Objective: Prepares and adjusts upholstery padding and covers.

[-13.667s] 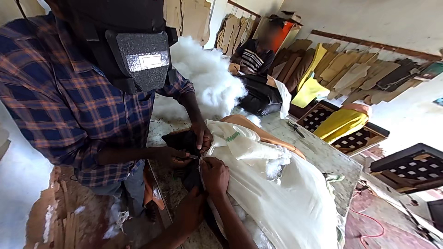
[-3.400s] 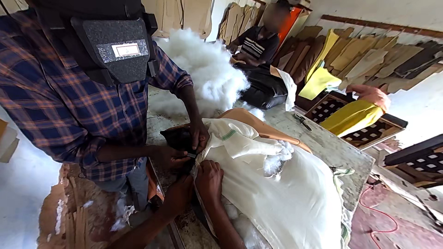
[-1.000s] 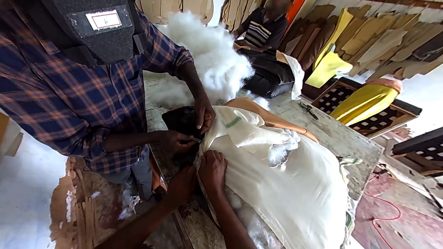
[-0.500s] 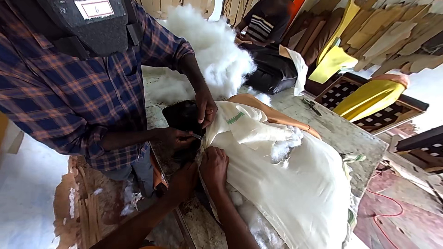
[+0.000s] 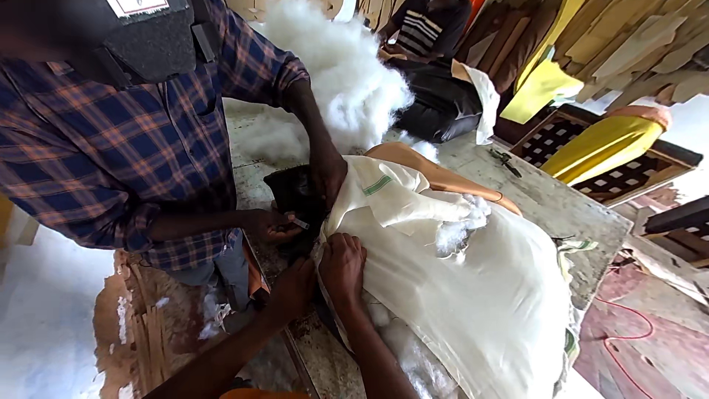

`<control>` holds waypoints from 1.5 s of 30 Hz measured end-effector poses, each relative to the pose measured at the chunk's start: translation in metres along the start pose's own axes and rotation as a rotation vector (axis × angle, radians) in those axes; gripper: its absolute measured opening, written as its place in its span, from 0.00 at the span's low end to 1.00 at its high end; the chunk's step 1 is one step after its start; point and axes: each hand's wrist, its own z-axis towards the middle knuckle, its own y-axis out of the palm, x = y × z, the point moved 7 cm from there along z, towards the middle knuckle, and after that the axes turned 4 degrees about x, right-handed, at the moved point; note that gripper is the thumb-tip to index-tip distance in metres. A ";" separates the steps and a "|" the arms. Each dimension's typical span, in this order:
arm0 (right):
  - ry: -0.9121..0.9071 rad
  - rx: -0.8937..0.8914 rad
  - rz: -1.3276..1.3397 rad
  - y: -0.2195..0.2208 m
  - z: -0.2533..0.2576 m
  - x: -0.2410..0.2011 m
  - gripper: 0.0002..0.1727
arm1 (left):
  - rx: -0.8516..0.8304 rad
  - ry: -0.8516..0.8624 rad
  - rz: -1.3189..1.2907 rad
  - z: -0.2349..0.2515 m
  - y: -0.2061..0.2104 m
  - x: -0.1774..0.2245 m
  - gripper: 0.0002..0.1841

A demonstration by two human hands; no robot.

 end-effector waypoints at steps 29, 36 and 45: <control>-0.032 -0.006 -0.016 0.003 -0.005 0.001 0.08 | 0.014 -0.012 0.002 -0.007 0.003 -0.005 0.08; -0.028 0.008 -0.021 0.002 -0.004 0.001 0.08 | -0.014 -0.032 0.011 -0.006 0.007 -0.007 0.09; -0.204 0.030 0.211 -0.121 0.039 -0.019 0.11 | -0.092 -0.083 -0.007 -0.007 0.015 -0.012 0.17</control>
